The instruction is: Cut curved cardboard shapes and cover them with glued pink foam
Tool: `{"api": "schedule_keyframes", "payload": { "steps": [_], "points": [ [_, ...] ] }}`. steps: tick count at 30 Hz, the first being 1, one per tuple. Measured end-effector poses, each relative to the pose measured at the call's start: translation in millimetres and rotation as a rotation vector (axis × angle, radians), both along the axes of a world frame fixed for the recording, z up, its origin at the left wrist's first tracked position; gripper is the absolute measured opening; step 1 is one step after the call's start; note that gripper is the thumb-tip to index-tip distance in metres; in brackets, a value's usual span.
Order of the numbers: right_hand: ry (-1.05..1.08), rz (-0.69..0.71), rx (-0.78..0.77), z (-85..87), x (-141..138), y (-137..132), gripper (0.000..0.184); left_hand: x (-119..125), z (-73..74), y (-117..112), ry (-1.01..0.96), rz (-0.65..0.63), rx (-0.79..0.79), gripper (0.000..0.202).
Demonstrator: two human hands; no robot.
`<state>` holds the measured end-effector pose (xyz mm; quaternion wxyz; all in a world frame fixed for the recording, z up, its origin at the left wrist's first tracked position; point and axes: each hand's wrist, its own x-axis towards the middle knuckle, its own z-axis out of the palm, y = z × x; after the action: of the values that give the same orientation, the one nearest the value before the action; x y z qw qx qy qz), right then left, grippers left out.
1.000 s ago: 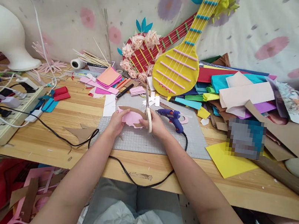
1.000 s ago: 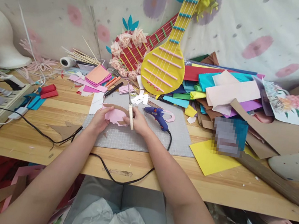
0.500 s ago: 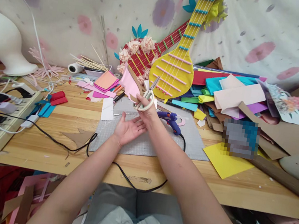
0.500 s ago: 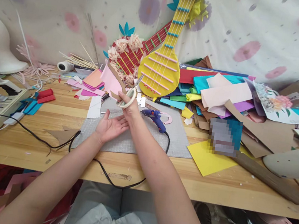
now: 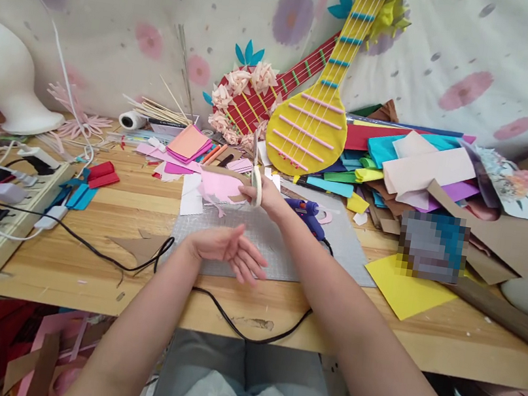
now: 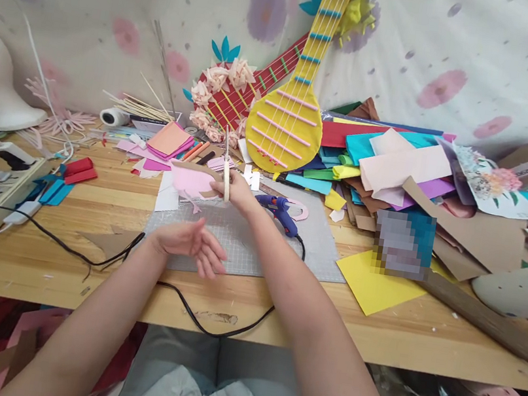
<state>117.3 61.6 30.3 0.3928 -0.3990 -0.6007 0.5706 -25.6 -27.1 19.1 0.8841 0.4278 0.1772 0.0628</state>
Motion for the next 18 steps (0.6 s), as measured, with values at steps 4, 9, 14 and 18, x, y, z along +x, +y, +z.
{"api": "schedule_keyframes", "payload": {
  "steps": [4,9,14,18],
  "points": [
    [-0.422,0.195,0.028,7.3,21,-4,0.028,-38,14.2,9,-0.191,0.928,0.237,0.042],
    [-0.652,0.389,0.033,18.2,28,-12,0.022,-39,5.5,27,0.246,1.423,0.537,0.024],
    [-0.577,0.528,-0.029,23.0,29,-14,0.03,-14,-7.1,26,0.507,1.012,0.641,0.025],
    [-0.509,0.457,0.043,15.4,29,-11,0.032,-8,-6.4,19,0.48,0.868,0.504,0.03]
  ]
}}
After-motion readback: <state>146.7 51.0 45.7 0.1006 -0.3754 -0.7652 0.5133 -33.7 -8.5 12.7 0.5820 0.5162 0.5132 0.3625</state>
